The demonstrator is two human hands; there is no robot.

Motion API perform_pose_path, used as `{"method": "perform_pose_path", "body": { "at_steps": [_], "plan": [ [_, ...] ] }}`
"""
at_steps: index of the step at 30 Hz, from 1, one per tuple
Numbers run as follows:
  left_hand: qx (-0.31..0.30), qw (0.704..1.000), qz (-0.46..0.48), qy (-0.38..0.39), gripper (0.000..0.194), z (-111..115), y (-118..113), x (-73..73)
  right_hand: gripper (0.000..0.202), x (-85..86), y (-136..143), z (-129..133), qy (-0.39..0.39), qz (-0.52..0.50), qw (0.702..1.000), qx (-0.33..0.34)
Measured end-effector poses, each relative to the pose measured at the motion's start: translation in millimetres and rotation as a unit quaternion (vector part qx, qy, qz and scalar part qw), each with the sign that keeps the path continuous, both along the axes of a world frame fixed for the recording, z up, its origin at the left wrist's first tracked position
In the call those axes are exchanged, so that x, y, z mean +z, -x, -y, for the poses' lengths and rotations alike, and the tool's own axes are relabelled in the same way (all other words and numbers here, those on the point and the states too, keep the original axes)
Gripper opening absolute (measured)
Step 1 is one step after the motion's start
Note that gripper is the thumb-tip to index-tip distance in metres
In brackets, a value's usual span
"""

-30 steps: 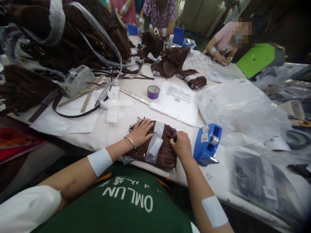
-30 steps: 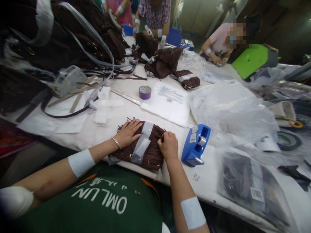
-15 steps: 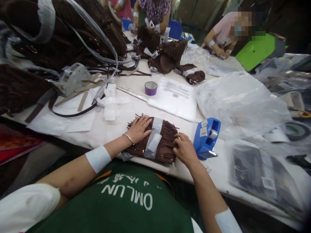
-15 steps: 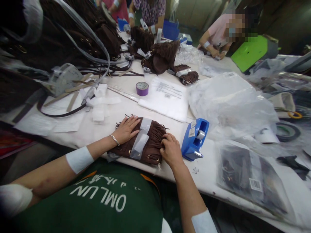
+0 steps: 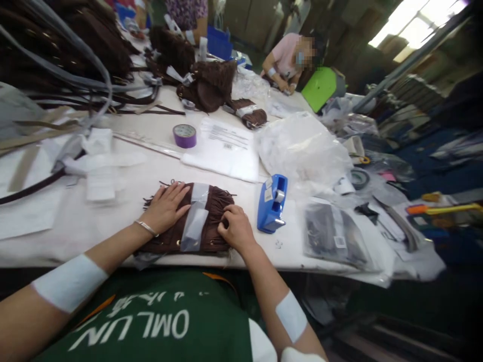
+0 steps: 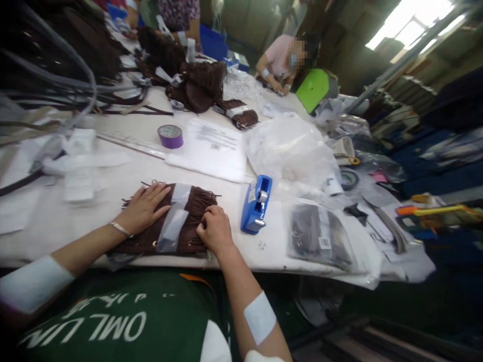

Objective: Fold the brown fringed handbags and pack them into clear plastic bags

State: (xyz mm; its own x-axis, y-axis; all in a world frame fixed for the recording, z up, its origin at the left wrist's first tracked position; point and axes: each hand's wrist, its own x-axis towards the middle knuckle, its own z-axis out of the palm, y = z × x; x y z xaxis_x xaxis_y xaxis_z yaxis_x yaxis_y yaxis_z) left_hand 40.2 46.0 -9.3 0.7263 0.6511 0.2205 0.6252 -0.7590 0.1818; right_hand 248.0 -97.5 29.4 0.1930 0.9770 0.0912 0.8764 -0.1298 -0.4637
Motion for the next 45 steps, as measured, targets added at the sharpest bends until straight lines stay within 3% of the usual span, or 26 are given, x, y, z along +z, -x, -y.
{"method": "perform_pose_path", "body": {
  "at_steps": [6, 10, 15, 17, 19, 23, 26, 28, 30, 33, 37, 39, 42, 43, 45],
  "plan": [
    [-0.001, 1.0, 0.002, 0.005, 0.054, 0, -1, -1.4, 0.009, -8.5, -38, 49, -0.003, -0.023, 0.995, -0.095],
    [0.003, 0.999, -0.002, 0.047, 0.054, -2, -1, 0.9, 0.024, -24.0, -15, 88, 0.002, -0.077, 0.993, -0.09],
    [-0.004, 0.989, 0.071, 0.132, 0.052, -4, 8, 15.7, 0.016, -28.3, 21, 115, -0.002, -0.154, 0.983, -0.096],
    [-0.015, 0.984, 0.112, 0.139, 0.05, 2, 18, 26.7, 0.016, -18.2, 20, 123, 0.021, -0.257, 0.96, -0.105],
    [-0.044, 0.981, 0.134, 0.134, 0.047, 13, 32, 35.9, 0.02, -5.9, 12, 131, 0.066, -0.382, 0.916, -0.104],
    [-0.143, 0.974, 0.108, 0.14, 0.048, 38, 69, 38.9, 0.027, 3.0, -4, 153, 0.14, -0.511, 0.836, -0.141],
    [-0.187, 0.971, 0.064, 0.136, 0.049, 51, 92, 33.7, 0.036, -0.8, -17, 167, 0.204, -0.495, 0.819, -0.205],
    [-0.178, 0.974, 0.062, 0.125, 0.046, 53, 100, 31.9, 0.041, 4.4, -28, 169, 0.24, -0.441, 0.838, -0.216],
    [-0.164, 0.976, 0.074, 0.12, 0.043, 52, 102, 31.1, 0.049, 19.9, -39, 163, 0.258, -0.38, 0.868, -0.191],
    [-0.155, 0.976, 0.096, 0.121, 0.04, 49, 99, 28.2, 0.056, 52.7, -45, 132, 0.261, -0.293, 0.913, -0.108],
    [-0.145, 0.976, 0.114, 0.117, 0.037, 47, 99, 20.9, 0.053, 80.2, -20, 62, 0.231, -0.123, 0.96, 0.098],
    [-0.14, 0.977, 0.115, 0.114, 0.036, 47, 103, 19.4, 0.05, 82.8, -1, 22, 0.213, -0.022, 0.95, 0.229],
    [-0.126, 0.979, 0.117, 0.108, 0.034, 48, 108, 21.3, 0.04, 80.2, 16, -31, 0.18, 0.108, 0.893, 0.399],
    [-0.119, 0.98, 0.121, 0.105, 0.034, 47, 110, 22.4, 0.039, 78.7, 16, -45, 0.162, 0.13, 0.88, 0.427],
    [-0.104, 0.98, 0.137, 0.101, 0.033, 47, 113, 24.2, 0.04, 75.3, 8, -63, 0.114, 0.139, 0.889, 0.422]
  ]
}}
